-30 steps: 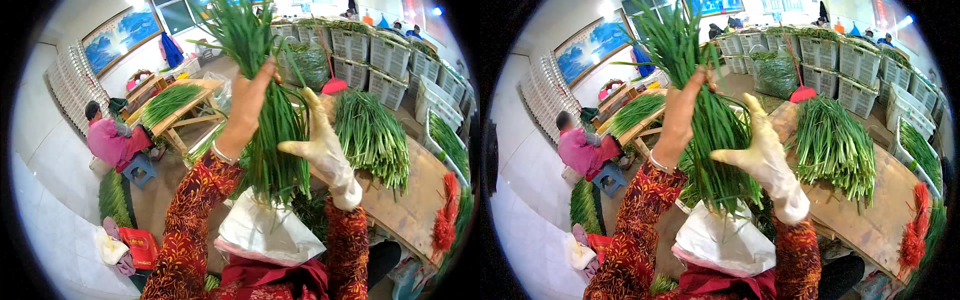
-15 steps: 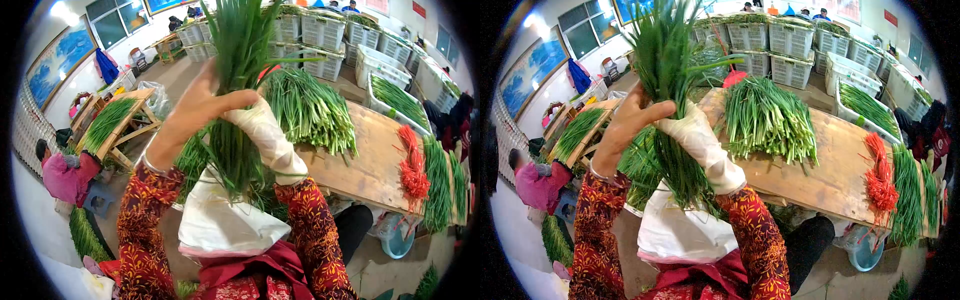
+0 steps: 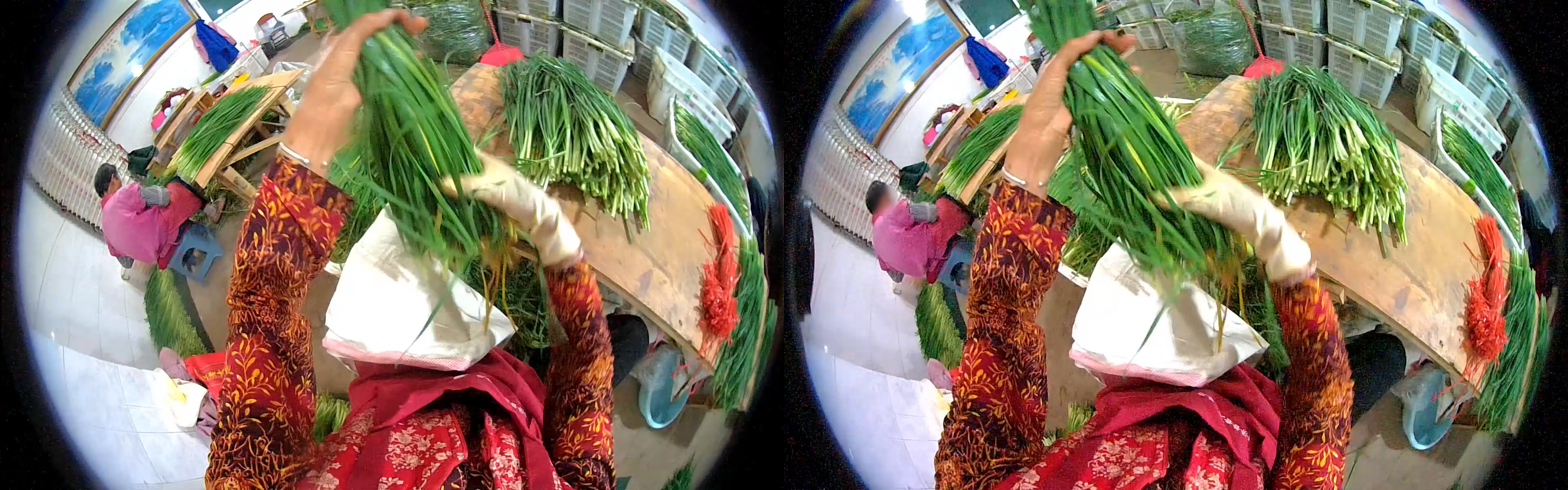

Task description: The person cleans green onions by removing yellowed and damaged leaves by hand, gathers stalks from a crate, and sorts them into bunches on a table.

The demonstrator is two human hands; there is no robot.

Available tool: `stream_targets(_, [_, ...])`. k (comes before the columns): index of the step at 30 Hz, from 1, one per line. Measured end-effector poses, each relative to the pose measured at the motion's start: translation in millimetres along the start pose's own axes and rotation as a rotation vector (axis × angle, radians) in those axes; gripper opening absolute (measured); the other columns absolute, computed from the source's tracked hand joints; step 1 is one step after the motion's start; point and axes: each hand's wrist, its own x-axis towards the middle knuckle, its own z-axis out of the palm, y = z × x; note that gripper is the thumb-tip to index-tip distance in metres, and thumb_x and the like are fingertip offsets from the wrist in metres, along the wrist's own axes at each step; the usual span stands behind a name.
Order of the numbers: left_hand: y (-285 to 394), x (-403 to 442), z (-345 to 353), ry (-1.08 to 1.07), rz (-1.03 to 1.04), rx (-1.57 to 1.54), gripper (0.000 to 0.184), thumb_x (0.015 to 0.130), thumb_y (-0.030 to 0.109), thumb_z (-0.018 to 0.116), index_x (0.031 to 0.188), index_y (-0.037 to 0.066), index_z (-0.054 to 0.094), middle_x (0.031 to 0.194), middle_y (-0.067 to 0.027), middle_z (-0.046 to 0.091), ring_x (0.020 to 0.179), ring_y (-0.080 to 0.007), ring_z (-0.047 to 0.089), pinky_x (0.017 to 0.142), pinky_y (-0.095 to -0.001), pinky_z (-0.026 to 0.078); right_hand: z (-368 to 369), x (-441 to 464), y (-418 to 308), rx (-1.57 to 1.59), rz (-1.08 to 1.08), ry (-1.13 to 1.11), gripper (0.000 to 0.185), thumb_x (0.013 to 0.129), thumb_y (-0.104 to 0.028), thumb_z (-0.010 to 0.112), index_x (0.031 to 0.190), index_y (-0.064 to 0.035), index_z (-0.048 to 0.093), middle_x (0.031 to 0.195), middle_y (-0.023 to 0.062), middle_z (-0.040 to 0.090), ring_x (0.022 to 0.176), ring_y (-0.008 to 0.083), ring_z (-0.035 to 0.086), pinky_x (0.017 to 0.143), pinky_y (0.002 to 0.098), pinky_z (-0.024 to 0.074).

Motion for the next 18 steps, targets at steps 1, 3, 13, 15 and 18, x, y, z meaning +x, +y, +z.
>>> stream_targets(1, [0, 6, -14, 0.103, 0.046, -0.089, 0.023, 0.078, 0.019, 0.060, 0.093, 0.002, 0.058, 0.100, -0.0135, 0.060, 0.081, -0.0255, 0.062, 0.073, -0.0390, 0.053, -12, -12, 41, -0.055, 0.072, 0.027, 0.084, 0.069, -0.034, 0.071, 0.133, -0.0034, 0.027, 0.121, 0.0097, 0.048, 0.107, 0.0176, 0.046, 0.093, 0.0290, 0.0350])
stream_targets(3, [5, 14, -57, 0.158, 0.035, -0.074, 0.019, 0.079, 0.019, 0.059, 0.088, 0.002, 0.058, 0.093, -0.0127, 0.061, 0.079, -0.0266, 0.062, 0.073, -0.0397, 0.053, -3, -40, 54, -0.138, 0.321, 0.170, 0.070, 0.073, -0.033, 0.067, 0.128, -0.0022, 0.037, 0.107, 0.0098, 0.057, 0.094, 0.0142, 0.052, 0.084, 0.0273, 0.0403])
stream_targets(13, [22, -24, -118, 0.373, 0.070, 0.023, 0.016, 0.082, 0.021, 0.055, 0.078, 0.005, 0.058, 0.077, -0.0065, 0.061, 0.068, -0.0176, 0.060, 0.063, -0.0325, 0.052, 21, -162, 198, 0.025, 0.471, 0.622, 0.029, 0.088, -0.031, 0.042, 0.068, -0.0111, 0.048, 0.049, -0.0066, 0.034, 0.037, 0.0038, 0.025, 0.034, 0.0206, 0.0186])
stream_targets(15, [32, -26, -120, 0.437, 0.035, -0.054, 0.014, 0.083, 0.019, 0.055, 0.078, 0.006, 0.057, 0.077, -0.0062, 0.061, 0.067, -0.0176, 0.060, 0.062, -0.0324, 0.051, 27, -199, 226, 0.214, 0.594, 0.818, 0.028, 0.088, -0.034, 0.044, 0.072, -0.0114, 0.048, 0.049, -0.0062, 0.036, 0.035, 0.0029, 0.024, 0.032, 0.0198, 0.0167])
stream_targets(18, [39, -12, -133, 0.500, 0.010, -0.183, 0.014, 0.082, 0.019, 0.056, 0.077, 0.006, 0.057, 0.077, -0.0061, 0.061, 0.067, -0.0177, 0.059, 0.062, -0.0324, 0.051, 33, -160, 135, 0.313, 0.433, 0.821, 0.021, 0.088, -0.028, 0.047, 0.090, -0.0085, 0.054, 0.067, -0.0004, 0.050, 0.047, 0.0074, 0.039, 0.041, 0.0209, 0.0296])
